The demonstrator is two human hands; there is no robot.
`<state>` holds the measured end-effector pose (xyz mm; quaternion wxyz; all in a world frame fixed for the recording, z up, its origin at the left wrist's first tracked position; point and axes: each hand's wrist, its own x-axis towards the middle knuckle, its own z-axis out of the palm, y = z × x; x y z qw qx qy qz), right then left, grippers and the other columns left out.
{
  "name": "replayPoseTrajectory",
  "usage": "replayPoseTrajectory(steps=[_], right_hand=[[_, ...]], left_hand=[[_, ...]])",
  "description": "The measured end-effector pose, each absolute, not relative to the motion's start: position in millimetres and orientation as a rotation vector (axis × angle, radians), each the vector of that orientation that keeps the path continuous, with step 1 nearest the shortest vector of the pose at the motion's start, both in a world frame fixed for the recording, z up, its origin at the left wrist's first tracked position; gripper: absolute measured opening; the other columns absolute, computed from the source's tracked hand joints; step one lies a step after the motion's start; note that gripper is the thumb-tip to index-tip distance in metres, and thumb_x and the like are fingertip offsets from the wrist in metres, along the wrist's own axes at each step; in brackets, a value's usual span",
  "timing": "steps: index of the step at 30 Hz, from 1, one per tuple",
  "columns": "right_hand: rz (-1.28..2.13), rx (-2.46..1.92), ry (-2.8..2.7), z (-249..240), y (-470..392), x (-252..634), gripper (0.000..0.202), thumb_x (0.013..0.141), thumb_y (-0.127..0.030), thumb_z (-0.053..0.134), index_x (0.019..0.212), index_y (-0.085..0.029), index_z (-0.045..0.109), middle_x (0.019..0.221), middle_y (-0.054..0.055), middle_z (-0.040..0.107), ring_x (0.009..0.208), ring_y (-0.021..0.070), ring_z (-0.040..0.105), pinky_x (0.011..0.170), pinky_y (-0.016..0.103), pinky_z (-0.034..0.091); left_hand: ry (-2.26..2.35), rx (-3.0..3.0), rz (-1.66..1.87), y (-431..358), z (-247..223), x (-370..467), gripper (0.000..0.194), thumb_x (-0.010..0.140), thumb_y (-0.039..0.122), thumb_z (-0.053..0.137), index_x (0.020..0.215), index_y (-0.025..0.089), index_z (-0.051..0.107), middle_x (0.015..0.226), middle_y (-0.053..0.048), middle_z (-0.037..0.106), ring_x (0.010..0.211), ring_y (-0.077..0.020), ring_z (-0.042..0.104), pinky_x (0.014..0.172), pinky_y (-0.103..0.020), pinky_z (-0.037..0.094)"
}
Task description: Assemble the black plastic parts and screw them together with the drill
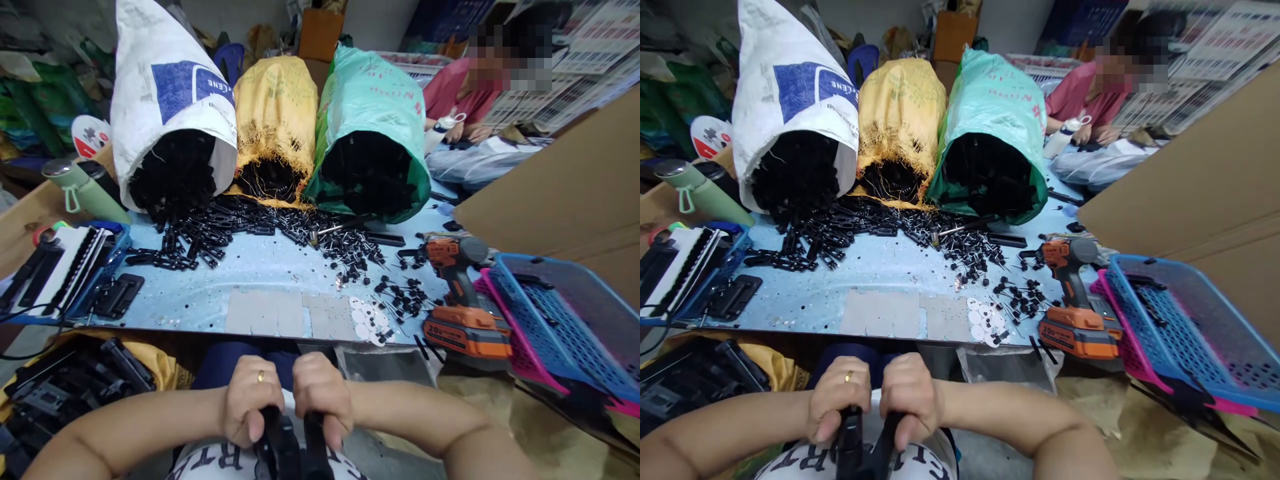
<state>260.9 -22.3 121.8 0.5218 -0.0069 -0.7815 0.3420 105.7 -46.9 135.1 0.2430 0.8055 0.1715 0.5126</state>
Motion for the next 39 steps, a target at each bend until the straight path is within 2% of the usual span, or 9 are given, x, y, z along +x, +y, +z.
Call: replayPoseTrajectory(steps=[3, 6, 9, 15, 21, 28, 32, 35, 39], right_hand=[[0.782, -0.371, -1.471, 90, -8, 233, 0.037, 0.092, -0.051, 0.022, 0.085, -0.024, 0.046, 0.075, 0.003, 0.051, 0.068, 0.0161, 0.053, 0.062, 0.031, 0.043], [0.783, -0.615, -1.487, 64, 44, 227, 0.028, 0.092, -0.042, 0.026, 0.092, -0.024, 0.048, 0.089, 0.005, 0.054, 0.087, 0.0189, 0.053, 0.075, 0.037, 0.044], [0.579, -0.831, -1.794, 55, 133, 241, 0.023, 0.087, -0.043, 0.044, 0.088, -0.021, 0.051, 0.091, 0.007, 0.057, 0.089, 0.0204, 0.052, 0.082, 0.038, 0.042], [0.110, -1.404, -2.265, 83, 310, 238, 0.021, 0.090, -0.028, 0.041, 0.100, -0.016, 0.056, 0.105, 0.013, 0.058, 0.102, 0.0224, 0.048, 0.089, 0.034, 0.038], [0.004, -1.907, -2.211, 85, 387, 186, 0.029, 0.087, -0.018, 0.044, 0.112, -0.004, 0.049, 0.103, 0.024, 0.060, 0.101, 0.0273, 0.052, 0.080, 0.036, 0.042], [-0.006, -1.869, -2.127, 76, 371, 204, 0.035, 0.086, -0.034, 0.053, 0.111, -0.010, 0.049, 0.096, 0.021, 0.063, 0.093, 0.0292, 0.059, 0.077, 0.038, 0.043], [0.436, -1.664, -1.803, 78, 316, 250, 0.036, 0.082, -0.051, 0.053, 0.090, -0.016, 0.053, 0.079, 0.011, 0.066, 0.072, 0.0221, 0.063, 0.063, 0.032, 0.047], [1.006, -1.441, -1.400, 79, 272, 283, 0.044, 0.074, -0.062, 0.056, 0.077, -0.019, 0.050, 0.068, 0.004, 0.065, 0.054, 0.0129, 0.058, 0.051, 0.024, 0.047], [1.236, -1.376, -1.197, 76, 231, 315, 0.048, 0.058, -0.059, 0.071, 0.070, -0.017, 0.051, 0.062, 0.002, 0.065, 0.050, 0.0090, 0.056, 0.049, 0.020, 0.046]], left_hand=[[0.530, 2.323, 1.586, -33, 112, 118, 0.064, 0.090, 0.059, 0.008, 0.110, 0.017, 0.051, 0.073, -0.006, 0.061, 0.069, -0.0165, 0.059, 0.061, -0.027, 0.044], [0.770, 2.600, 1.534, 1, 85, 112, 0.071, 0.089, 0.061, 0.007, 0.131, 0.014, 0.041, 0.091, -0.011, 0.063, 0.089, -0.0213, 0.060, 0.072, -0.031, 0.047], [1.134, 2.870, 1.123, 54, 62, 93, 0.072, 0.087, 0.063, 0.014, 0.131, 0.014, 0.045, 0.093, -0.012, 0.062, 0.083, -0.0210, 0.060, 0.071, -0.031, 0.046], [1.568, 2.820, 0.429, 173, 37, 72, 0.068, 0.082, 0.062, 0.039, 0.126, 0.012, 0.051, 0.094, -0.015, 0.061, 0.085, -0.0237, 0.058, 0.073, -0.034, 0.045], [1.637, 2.778, 0.605, 209, 42, 77, 0.052, 0.085, 0.047, 0.051, 0.126, 0.015, 0.048, 0.120, -0.016, 0.054, 0.115, -0.0268, 0.047, 0.098, -0.044, 0.034], [2.412, 2.135, 0.726, 229, 72, -24, 0.040, 0.089, 0.035, 0.043, 0.118, 0.011, 0.053, 0.115, -0.018, 0.055, 0.107, -0.0286, 0.051, 0.088, -0.040, 0.042], [2.366, 2.337, 0.477, 266, 76, -63, 0.040, 0.084, 0.010, 0.038, 0.122, 0.016, 0.050, 0.134, -0.014, 0.044, 0.125, -0.0293, 0.038, 0.097, -0.045, 0.035], [2.170, 2.520, 0.293, 291, 76, -68, 0.034, 0.082, 0.009, 0.043, 0.114, 0.014, 0.054, 0.137, -0.014, 0.042, 0.132, -0.0292, 0.028, 0.103, -0.049, 0.026], [2.134, 2.523, 0.183, 296, 78, -62, 0.026, 0.083, 0.015, 0.047, 0.108, 0.008, 0.052, 0.114, -0.020, 0.058, 0.120, -0.0300, 0.043, 0.098, -0.045, 0.031]])
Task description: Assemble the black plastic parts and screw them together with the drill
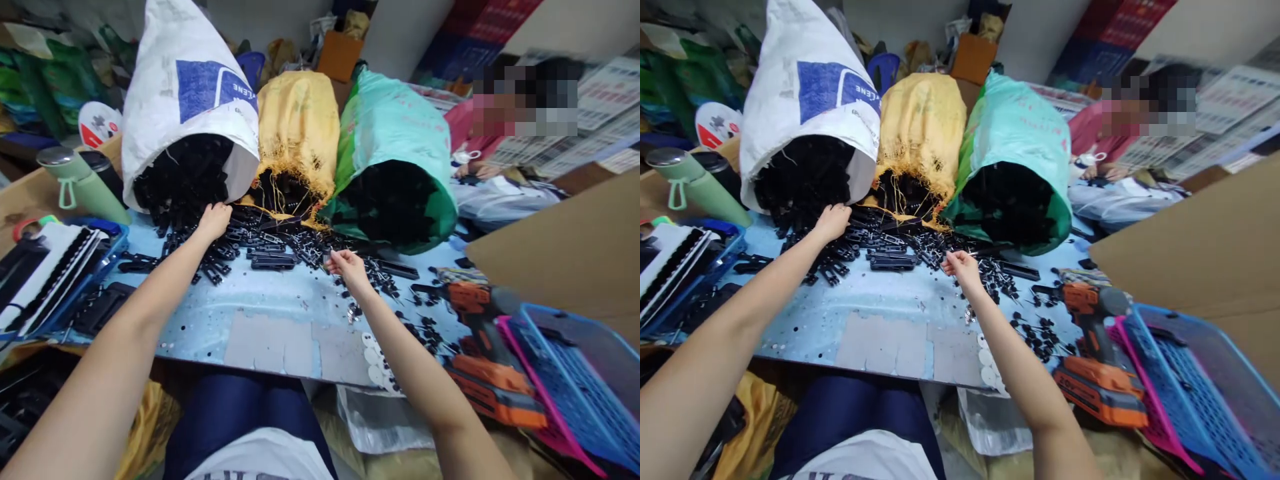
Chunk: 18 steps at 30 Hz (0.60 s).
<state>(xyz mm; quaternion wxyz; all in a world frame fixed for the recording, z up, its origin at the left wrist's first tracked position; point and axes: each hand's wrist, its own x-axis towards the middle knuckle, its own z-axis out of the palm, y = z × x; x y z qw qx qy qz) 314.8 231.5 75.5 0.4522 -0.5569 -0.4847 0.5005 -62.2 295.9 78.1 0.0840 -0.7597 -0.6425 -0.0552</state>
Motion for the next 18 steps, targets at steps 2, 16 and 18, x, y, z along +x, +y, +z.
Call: replayPoseTrajectory(steps=[2, 16, 18], right_hand=[[1.248, -1.451, -1.213, 72, 220, 325, 0.045, 0.058, -0.056, 0.072, 0.069, -0.017, 0.052, 0.062, 0.003, 0.065, 0.050, 0.0095, 0.056, 0.048, 0.021, 0.046], [0.014, -1.170, -2.536, 85, 281, 193, 0.029, 0.087, -0.018, 0.045, 0.115, -0.014, 0.053, 0.117, 0.014, 0.057, 0.109, 0.0241, 0.047, 0.091, 0.038, 0.036], [-0.023, -1.147, -2.622, 87, 298, 167, 0.027, 0.088, -0.012, 0.041, 0.111, -0.010, 0.055, 0.114, 0.017, 0.058, 0.110, 0.0246, 0.046, 0.095, 0.041, 0.031]], left_hand=[[-1.942, -2.276, -0.163, 283, 83, -59, 0.025, 0.087, 0.020, 0.043, 0.108, 0.008, 0.050, 0.101, -0.019, 0.062, 0.107, -0.0293, 0.053, 0.091, -0.042, 0.037], [-1.653, -2.707, -0.029, 96, 118, 45, 0.020, 0.087, 0.010, 0.042, 0.105, 0.016, 0.050, 0.087, -0.007, 0.059, 0.075, -0.0198, 0.062, 0.065, -0.029, 0.047], [-1.534, -2.743, 0.022, 86, 107, 67, 0.021, 0.084, 0.005, 0.043, 0.101, 0.015, 0.051, 0.085, -0.007, 0.059, 0.076, -0.0204, 0.061, 0.065, -0.030, 0.047]])
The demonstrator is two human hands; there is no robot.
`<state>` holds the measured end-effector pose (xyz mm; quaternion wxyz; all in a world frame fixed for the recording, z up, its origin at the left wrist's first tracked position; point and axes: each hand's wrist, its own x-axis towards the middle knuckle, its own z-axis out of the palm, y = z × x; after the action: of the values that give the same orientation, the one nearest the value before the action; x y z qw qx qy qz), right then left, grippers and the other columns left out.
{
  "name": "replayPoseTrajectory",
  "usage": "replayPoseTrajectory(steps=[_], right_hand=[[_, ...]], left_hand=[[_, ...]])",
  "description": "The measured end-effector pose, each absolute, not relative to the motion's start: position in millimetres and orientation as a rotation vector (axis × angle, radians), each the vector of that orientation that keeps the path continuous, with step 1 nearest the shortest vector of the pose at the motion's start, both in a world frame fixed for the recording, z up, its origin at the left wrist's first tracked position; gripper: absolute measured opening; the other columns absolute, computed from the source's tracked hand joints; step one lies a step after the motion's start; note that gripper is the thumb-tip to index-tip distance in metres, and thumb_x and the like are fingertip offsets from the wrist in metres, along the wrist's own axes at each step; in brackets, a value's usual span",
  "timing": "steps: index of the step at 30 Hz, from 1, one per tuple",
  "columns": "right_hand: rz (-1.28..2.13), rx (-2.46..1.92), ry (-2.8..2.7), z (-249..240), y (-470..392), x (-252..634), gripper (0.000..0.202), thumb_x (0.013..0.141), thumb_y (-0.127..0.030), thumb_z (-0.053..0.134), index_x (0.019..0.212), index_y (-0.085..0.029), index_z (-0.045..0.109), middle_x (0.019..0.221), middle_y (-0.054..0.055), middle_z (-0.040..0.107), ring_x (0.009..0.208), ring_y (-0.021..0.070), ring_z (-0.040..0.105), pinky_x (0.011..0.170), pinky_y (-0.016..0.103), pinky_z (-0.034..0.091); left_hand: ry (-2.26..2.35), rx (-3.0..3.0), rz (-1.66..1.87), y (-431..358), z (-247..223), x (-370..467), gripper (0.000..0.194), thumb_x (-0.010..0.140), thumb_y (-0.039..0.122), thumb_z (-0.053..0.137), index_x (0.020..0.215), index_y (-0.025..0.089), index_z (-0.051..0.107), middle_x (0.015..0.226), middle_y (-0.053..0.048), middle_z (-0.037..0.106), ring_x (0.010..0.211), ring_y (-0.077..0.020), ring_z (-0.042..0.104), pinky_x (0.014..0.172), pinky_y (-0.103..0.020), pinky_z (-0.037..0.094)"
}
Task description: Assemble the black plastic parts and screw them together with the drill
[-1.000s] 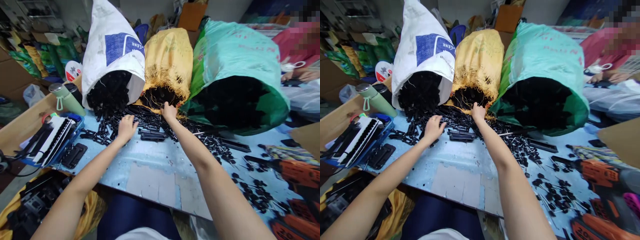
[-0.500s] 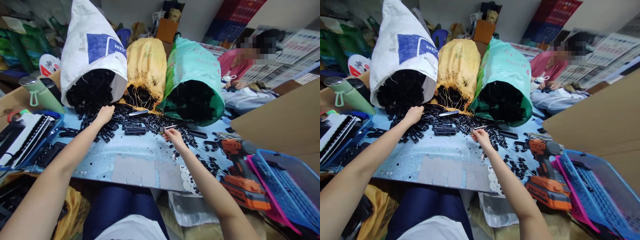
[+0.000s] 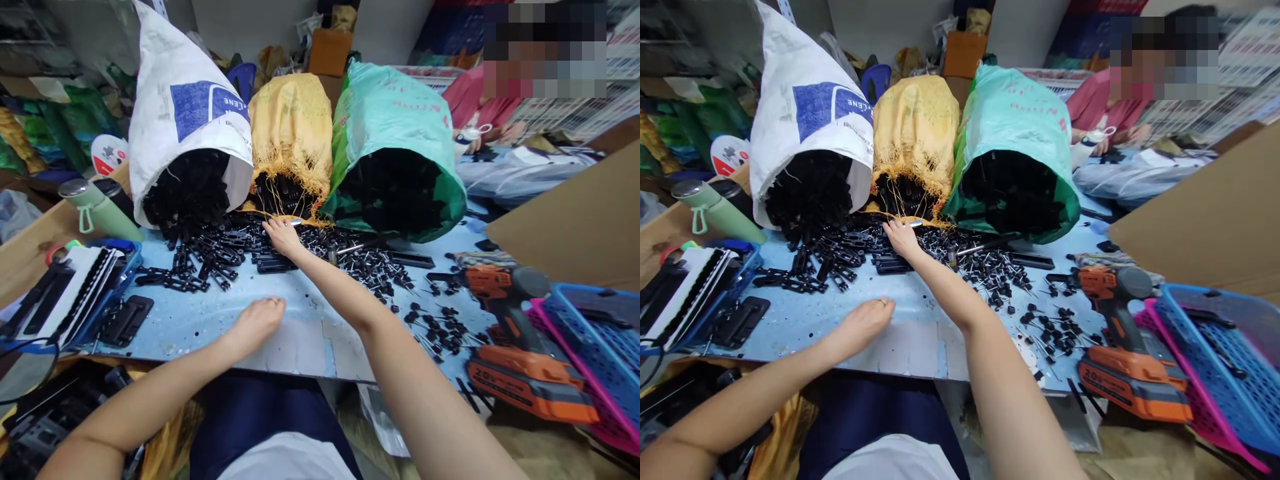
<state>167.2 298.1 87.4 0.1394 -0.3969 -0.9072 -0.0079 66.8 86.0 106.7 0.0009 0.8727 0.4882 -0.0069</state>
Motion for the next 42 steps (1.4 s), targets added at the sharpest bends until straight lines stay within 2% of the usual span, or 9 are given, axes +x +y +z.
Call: replayPoseTrajectory(steps=[3, 10, 16, 20, 24, 28, 32, 37, 42], right_hand=[[-0.010, -1.196, -2.629, 94, 313, 153, 0.021, 0.089, -0.013, 0.041, 0.099, -0.009, 0.059, 0.103, 0.017, 0.063, 0.106, 0.0246, 0.049, 0.096, 0.043, 0.030], [0.550, -0.711, -1.627, 172, 272, 199, 0.035, 0.086, -0.043, 0.049, 0.115, -0.025, 0.048, 0.121, 0.007, 0.055, 0.118, 0.0196, 0.049, 0.095, 0.036, 0.041], [0.727, -0.650, -1.042, 232, 187, 263, 0.043, 0.093, -0.050, 0.023, 0.125, -0.029, 0.043, 0.116, 0.004, 0.056, 0.109, 0.0156, 0.056, 0.081, 0.030, 0.050], [1.214, -0.730, -0.929, 215, 146, 297, 0.047, 0.093, -0.053, 0.022, 0.115, -0.026, 0.052, 0.107, 0.004, 0.062, 0.073, 0.0100, 0.059, 0.057, 0.022, 0.049], [1.587, -0.802, -0.841, 179, 111, 311, 0.061, 0.086, -0.068, 0.024, 0.098, -0.019, 0.058, 0.085, 0.006, 0.065, 0.045, 0.0067, 0.040, 0.034, 0.017, 0.032], [1.688, -0.921, -0.803, 146, 72, 304, 0.049, 0.084, -0.064, 0.039, 0.097, -0.019, 0.056, 0.074, 0.002, 0.062, 0.045, 0.0071, 0.045, 0.038, 0.018, 0.038], [1.685, -1.101, -0.904, 123, 31, 278, 0.047, 0.085, -0.059, 0.045, 0.101, -0.017, 0.059, 0.067, 0.002, 0.061, 0.049, 0.0100, 0.055, 0.046, 0.022, 0.049], [1.547, -0.969, -1.196, 115, 1, 257, 0.056, 0.082, -0.055, 0.050, 0.126, -0.021, 0.051, 0.070, -0.001, 0.059, 0.052, 0.0093, 0.057, 0.047, 0.023, 0.051], [1.306, -0.920, -1.686, 117, 1, 264, 0.054, 0.082, -0.046, 0.052, 0.131, -0.023, 0.049, 0.066, -0.004, 0.055, 0.050, 0.0069, 0.053, 0.045, 0.020, 0.050]], left_hand=[[1.436, 2.800, 0.096, 85, 91, 86, 0.016, 0.083, 0.013, 0.053, 0.099, 0.012, 0.051, 0.084, -0.008, 0.060, 0.080, -0.0222, 0.060, 0.067, -0.031, 0.048], [1.484, 2.826, 0.107, 83, 61, 103, 0.012, 0.081, 0.006, 0.047, 0.084, 0.013, 0.057, 0.075, -0.010, 0.061, 0.076, -0.0235, 0.060, 0.064, -0.034, 0.047], [1.488, 2.731, 0.057, 70, 49, 115, 0.013, 0.077, 0.015, 0.061, 0.090, 0.014, 0.059, 0.084, -0.011, 0.064, 0.090, -0.0262, 0.058, 0.074, -0.036, 0.045], [1.584, 2.696, 0.196, 55, 38, 103, 0.022, 0.080, 0.019, 0.060, 0.102, 0.016, 0.058, 0.095, -0.011, 0.062, 0.095, -0.0248, 0.055, 0.078, -0.036, 0.044], [1.558, 2.572, 0.526, 37, 34, 89, 0.025, 0.085, 0.018, 0.051, 0.109, 0.015, 0.056, 0.097, -0.011, 0.061, 0.093, -0.0221, 0.056, 0.080, -0.036, 0.046], [1.381, 2.151, 1.037, 19, 56, 91, 0.029, 0.091, 0.026, 0.041, 0.115, 0.017, 0.053, 0.100, -0.009, 0.058, 0.078, -0.0142, 0.061, 0.071, -0.029, 0.051], [1.220, 1.896, 1.184, 0, 86, 105, 0.035, 0.092, 0.033, 0.039, 0.119, 0.017, 0.054, 0.097, -0.006, 0.056, 0.053, -0.0052, 0.054, 0.054, -0.022, 0.049], [1.331, 1.917, 1.295, -20, 105, 112, 0.034, 0.091, 0.032, 0.044, 0.119, 0.018, 0.057, 0.094, -0.007, 0.060, 0.074, -0.0129, 0.059, 0.069, -0.026, 0.051], [1.406, 2.038, 1.284, -31, 113, 106, 0.033, 0.091, 0.032, 0.044, 0.119, 0.019, 0.058, 0.091, -0.006, 0.059, 0.084, -0.0154, 0.057, 0.081, -0.031, 0.049]])
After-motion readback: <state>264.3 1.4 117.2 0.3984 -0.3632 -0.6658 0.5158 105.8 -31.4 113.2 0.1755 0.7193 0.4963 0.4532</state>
